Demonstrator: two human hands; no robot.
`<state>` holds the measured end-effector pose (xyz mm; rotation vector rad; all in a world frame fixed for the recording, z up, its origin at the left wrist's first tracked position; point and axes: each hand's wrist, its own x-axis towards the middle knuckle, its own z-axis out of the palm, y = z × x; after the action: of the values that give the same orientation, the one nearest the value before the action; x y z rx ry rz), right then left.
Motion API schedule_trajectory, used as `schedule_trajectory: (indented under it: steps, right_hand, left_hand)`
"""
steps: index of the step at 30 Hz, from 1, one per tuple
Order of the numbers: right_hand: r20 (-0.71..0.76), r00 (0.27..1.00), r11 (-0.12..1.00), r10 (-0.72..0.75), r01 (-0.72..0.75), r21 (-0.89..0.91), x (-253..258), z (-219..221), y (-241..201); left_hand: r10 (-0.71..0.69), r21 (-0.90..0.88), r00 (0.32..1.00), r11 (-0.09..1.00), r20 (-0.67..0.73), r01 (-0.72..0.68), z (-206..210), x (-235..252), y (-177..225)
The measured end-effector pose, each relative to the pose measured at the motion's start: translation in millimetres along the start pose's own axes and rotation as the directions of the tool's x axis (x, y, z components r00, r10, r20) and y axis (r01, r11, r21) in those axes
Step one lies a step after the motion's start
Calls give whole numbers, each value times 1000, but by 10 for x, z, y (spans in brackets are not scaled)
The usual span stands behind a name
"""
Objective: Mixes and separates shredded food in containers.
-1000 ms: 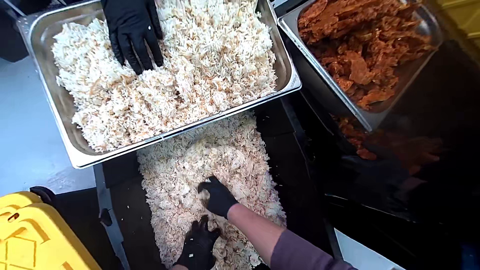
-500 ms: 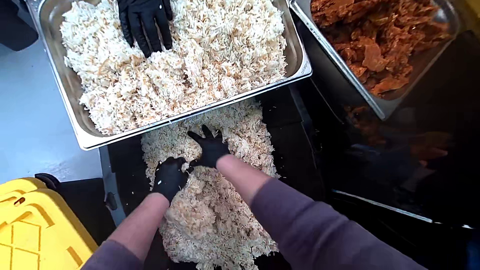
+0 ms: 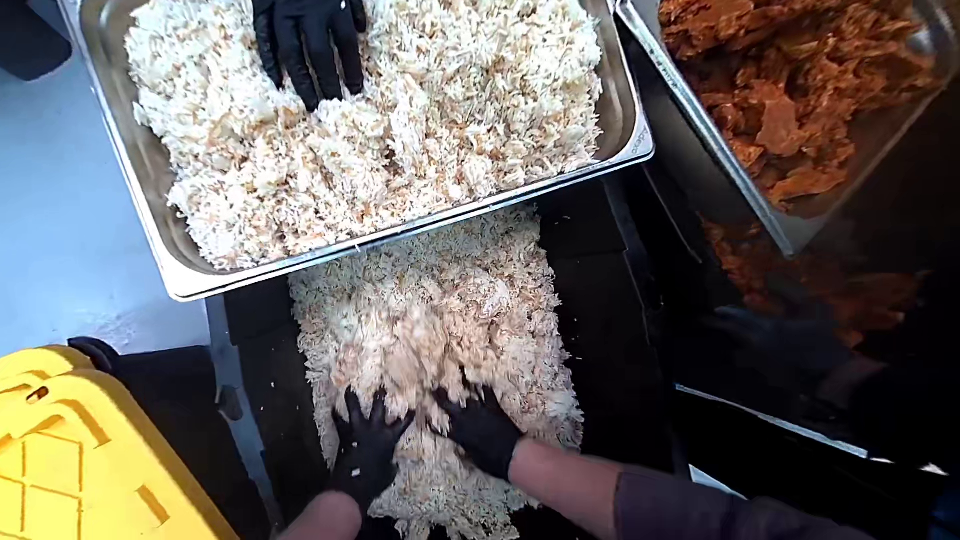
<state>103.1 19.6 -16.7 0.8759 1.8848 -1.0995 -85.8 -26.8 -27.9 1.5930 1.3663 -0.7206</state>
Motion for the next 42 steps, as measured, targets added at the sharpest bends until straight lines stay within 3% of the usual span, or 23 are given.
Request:
schedule_trajectory:
  steps: [3,6,9,12,14,16,18,23,25,27,29,31,33,34,37,40,42]
  right_hand:
    - [-196,979,998,-50,42,-42,300,-151,208]
    - [-363,923,991,129,-106,82,350,-476,347]
    - [-441,804,902,398,-254,350,292,-801,560]
    - [-422,757,854,499,-347,387,176,-1263,614]
    - [-441,782,892,441,-330,309,123,-1513,449]
    - [-389,854,931,345,-261,253,248,-1545,122]
    - [-328,901,950,285,-220,222,540,-1272,-195]
    - [-216,961,979,175,-146,143,525,-556,-356]
    - [-231,971,984,65,-23,179,444,-363,-318]
    - [-331,943,971,26,54,233,378,-193,-178]
    - [-450,883,943,135,25,332,299,-138,-30]
    - [-560,779,911,282,-34,411,225,-278,71]
    - [-641,665,894,383,-90,440,154,-534,160]
    - [-624,652,881,431,-154,447,110,-711,180]
    - [-526,707,876,472,-313,366,28,-1236,18]
    - [-519,825,970,223,-136,200,157,-1285,-455]
    - [-398,917,996,31,3,86,447,-1205,-720]
  left_hand:
    - [-8,33,1000,999,-29,9,-234,126,-38]
    - [-18,-62,983,998,-182,6,-321,236,-157]
    - [-270,-431,918,893,-291,126,-452,196,-124]
    - [-427,-652,825,752,-370,97,-491,-11,-161]
    - [-376,-636,844,769,-383,54,-419,-224,-204]
    - [-355,-590,895,796,-271,137,-229,-276,-225]
    - [-401,-560,912,777,-89,287,-36,-98,-258]
    - [-506,-712,855,642,-114,284,-82,289,-396]
    - [-508,-788,848,581,-155,204,-157,231,-415]
    - [-537,-893,825,439,-177,94,-148,151,-305]
    - [-578,-961,806,275,-129,43,-141,120,-94]
    - [-609,-991,782,85,-133,-102,-146,184,84]
    - [-618,-966,766,-34,-180,-255,-130,260,190]
    - [-612,-953,766,-63,-198,-297,-125,253,209]
    - [-613,-935,734,18,-291,-355,-118,106,171]
    - [-647,-936,695,88,-313,-340,-39,-83,130]
    - [-658,-955,706,70,-261,-287,64,-112,70]
